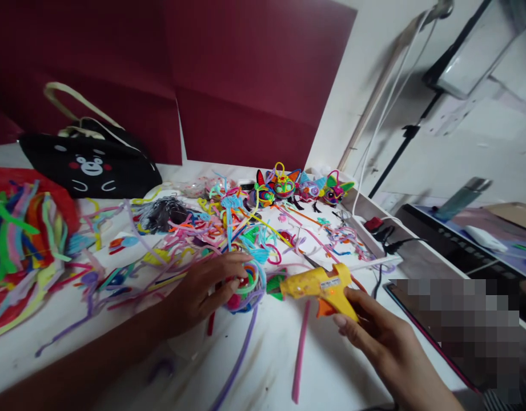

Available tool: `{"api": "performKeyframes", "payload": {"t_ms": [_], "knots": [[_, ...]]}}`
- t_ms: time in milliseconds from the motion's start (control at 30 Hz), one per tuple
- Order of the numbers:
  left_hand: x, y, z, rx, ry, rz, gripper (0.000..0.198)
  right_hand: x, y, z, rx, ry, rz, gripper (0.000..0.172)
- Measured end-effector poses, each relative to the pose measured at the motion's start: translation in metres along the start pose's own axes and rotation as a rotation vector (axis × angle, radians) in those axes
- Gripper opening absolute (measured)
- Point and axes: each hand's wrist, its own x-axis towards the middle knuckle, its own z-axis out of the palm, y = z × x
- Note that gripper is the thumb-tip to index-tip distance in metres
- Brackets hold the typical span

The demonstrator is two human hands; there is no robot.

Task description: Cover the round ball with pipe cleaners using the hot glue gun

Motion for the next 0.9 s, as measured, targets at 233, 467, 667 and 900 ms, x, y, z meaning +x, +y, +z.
{"api": "performKeyframes", "payload": {"t_ms": [233, 467, 667, 900], "knots": [[-0.003, -0.002, 0.002, 0.040, 0.001, -0.001, 0.022, -0.016, -0.030, 0.030, 0.330, 0.076, 0.213, 0.041], [-0.002, -0.001, 0.001, 0.046, -0.003, -0.005, 0.025, -0.021, -0.026, 0.048, 0.326, 0.116, 0.093, 0.031], [-0.003, -0.002, 0.003, 0.008, 0.021, -0.024, 0.026, -0.023, -0.023, 0.054, 0.167, 0.037, 0.121, 0.044], [-0.003, 0.000, 0.004, 0.013, 0.033, -0.022, 0.025, -0.023, -0.026, 0.059, 0.054, 0.073, 0.049, 0.047]]}}
